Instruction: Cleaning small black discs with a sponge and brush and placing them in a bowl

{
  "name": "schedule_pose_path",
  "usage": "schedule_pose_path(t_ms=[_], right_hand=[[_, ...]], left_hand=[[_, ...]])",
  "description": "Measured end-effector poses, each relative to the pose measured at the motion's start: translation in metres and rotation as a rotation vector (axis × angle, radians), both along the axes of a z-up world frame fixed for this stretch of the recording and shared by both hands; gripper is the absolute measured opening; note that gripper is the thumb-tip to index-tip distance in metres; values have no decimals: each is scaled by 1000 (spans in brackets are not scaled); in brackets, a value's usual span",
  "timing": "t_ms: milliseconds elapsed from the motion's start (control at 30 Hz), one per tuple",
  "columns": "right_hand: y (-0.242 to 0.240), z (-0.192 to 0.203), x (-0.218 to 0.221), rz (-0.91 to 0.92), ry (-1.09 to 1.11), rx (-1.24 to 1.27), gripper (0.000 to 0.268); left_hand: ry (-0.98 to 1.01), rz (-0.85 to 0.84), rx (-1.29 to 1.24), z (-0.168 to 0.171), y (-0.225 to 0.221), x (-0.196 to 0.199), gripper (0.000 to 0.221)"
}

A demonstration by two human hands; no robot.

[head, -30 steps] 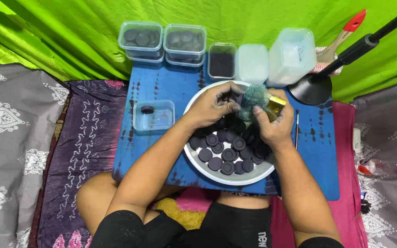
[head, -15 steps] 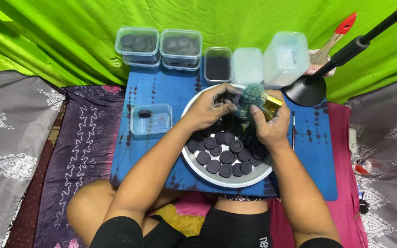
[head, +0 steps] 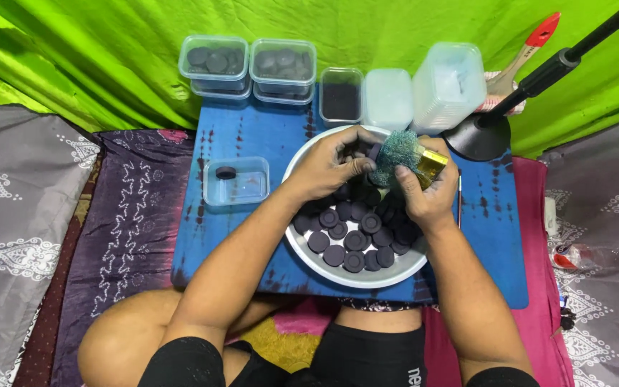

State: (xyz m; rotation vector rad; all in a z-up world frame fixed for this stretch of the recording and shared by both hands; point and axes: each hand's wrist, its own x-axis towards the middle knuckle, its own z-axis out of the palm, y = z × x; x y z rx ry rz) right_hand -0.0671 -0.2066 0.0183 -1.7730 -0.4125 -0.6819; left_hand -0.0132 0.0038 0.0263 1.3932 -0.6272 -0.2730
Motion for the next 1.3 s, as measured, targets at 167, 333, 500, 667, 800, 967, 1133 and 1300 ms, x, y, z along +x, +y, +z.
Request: schedule_pose_path(t_ms=[167,333,500,667,800,967,1133,1300], right_hand=[[-1,-2,2,39,-39,10,27],[0,0,3,100,-60,30,26],[-1,3,4,168,-66,35,24],[-2,2,0,59,-59,-25,26],[-2,4,0,54,-58,-13,27],[-4,-6,4,56,-76,-2,28],[-6,-6,1,57,-84,24,29],[1,9,1,30,-83,-44,26]], left_hand=[[-8,-10,10,-12,-5,3,40],[-17,-10,18,-5,-4,4,41],[-12,-17,15,-20,-6,7,40],[4,-21,6,-11,-4,4,41],[-3,-23,8,-11,-6,5,40],[-26,-12,8,-17,-5,4,41],[-37,-33,5,-18,-7,5,38],[-10,-62,-64,-2,-3,4,40]])
